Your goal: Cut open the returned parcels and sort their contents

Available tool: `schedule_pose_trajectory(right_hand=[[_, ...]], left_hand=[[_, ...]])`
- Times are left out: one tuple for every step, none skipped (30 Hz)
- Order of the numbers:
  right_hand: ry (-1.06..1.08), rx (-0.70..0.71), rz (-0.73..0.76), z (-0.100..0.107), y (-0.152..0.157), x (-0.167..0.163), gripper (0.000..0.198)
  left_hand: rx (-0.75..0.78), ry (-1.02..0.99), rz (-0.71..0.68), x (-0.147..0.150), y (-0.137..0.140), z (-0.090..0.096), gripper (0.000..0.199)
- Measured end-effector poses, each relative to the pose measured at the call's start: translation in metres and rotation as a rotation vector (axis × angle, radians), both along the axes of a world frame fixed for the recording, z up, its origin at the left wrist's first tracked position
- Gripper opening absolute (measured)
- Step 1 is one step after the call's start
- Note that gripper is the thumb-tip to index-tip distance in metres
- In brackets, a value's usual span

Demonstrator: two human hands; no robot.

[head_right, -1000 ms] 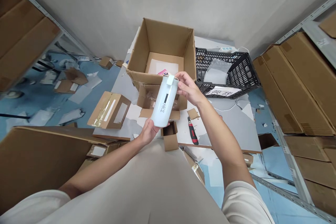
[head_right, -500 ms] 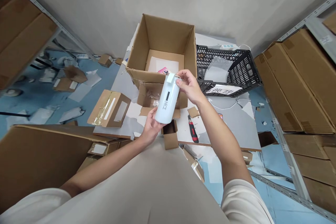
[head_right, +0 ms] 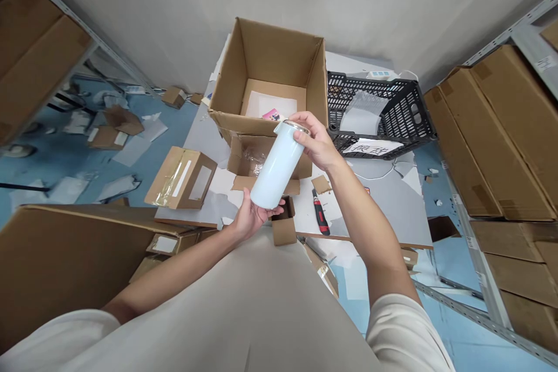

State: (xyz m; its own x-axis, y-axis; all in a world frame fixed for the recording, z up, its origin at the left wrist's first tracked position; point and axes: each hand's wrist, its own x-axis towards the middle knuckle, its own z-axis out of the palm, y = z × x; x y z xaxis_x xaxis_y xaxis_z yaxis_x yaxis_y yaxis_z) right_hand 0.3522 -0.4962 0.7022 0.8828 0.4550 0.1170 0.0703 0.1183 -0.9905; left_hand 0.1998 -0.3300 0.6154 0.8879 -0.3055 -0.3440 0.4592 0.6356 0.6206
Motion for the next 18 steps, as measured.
schedule_pose_trajectory(right_hand=[[0.002,-0.002,-0.019,-0.002,0.001,0.000,0.049],[0.003,-0.003,-0.033,-0.004,0.001,0.001,0.047],[0.002,-0.005,-0.042,-0.006,0.001,0.001,0.046],[0.000,-0.009,-0.051,-0.007,0.001,0.002,0.046],[-0.004,-0.016,-0.057,-0.007,0.001,0.002,0.046],[-0.010,-0.025,-0.063,-0.007,0.000,0.003,0.046],[-0.017,-0.037,-0.068,-0.007,-0.001,0.003,0.046],[-0.025,-0.050,-0.076,-0.007,-0.002,0.004,0.046],[-0.035,-0.064,-0.085,-0.008,-0.003,0.004,0.046],[-0.047,-0.076,-0.098,-0.009,-0.003,0.005,0.046],[-0.060,-0.086,-0.116,-0.010,-0.004,0.006,0.045],[-0.071,-0.096,-0.136,-0.011,-0.004,0.007,0.045],[-0.079,-0.105,-0.154,-0.012,-0.004,0.007,0.044],[-0.085,-0.112,-0.167,-0.013,-0.004,0.007,0.044],[-0.090,-0.117,-0.174,-0.013,-0.004,0.007,0.043],[-0.092,-0.122,-0.172,-0.012,-0.004,0.006,0.044],[-0.094,-0.127,-0.160,-0.010,-0.005,0.006,0.045],[-0.093,-0.127,-0.140,-0.008,-0.005,0.005,0.047]], left_hand=[[-0.002,0.004,-0.004,-0.001,-0.001,-0.001,0.081],[-0.004,0.007,-0.008,-0.001,-0.001,-0.002,0.081],[-0.003,0.010,-0.010,-0.001,-0.002,-0.003,0.081],[0.001,0.013,-0.010,-0.001,-0.003,-0.003,0.081],[0.008,0.012,-0.005,-0.001,-0.003,-0.004,0.080],[0.018,0.004,0.009,-0.001,-0.004,-0.005,0.079],[0.032,-0.015,0.032,-0.001,-0.004,-0.007,0.077],[0.052,-0.045,0.062,-0.001,-0.005,-0.008,0.075],[0.084,-0.085,0.100,0.000,-0.005,-0.009,0.074],[0.128,-0.129,0.134,0.000,-0.005,-0.010,0.074],[0.181,-0.170,0.160,0.001,-0.005,-0.012,0.078],[0.235,-0.202,0.178,0.001,-0.005,-0.013,0.085],[0.286,-0.223,0.196,0.002,-0.005,-0.014,0.091],[0.328,-0.234,0.215,0.002,-0.006,-0.015,0.092],[0.357,-0.237,0.236,0.003,-0.006,-0.016,0.089],[0.371,-0.236,0.260,0.003,-0.006,-0.016,0.082],[0.374,-0.236,0.284,0.003,-0.007,-0.017,0.076],[0.363,-0.236,0.300,0.003,-0.007,-0.017,0.070]])
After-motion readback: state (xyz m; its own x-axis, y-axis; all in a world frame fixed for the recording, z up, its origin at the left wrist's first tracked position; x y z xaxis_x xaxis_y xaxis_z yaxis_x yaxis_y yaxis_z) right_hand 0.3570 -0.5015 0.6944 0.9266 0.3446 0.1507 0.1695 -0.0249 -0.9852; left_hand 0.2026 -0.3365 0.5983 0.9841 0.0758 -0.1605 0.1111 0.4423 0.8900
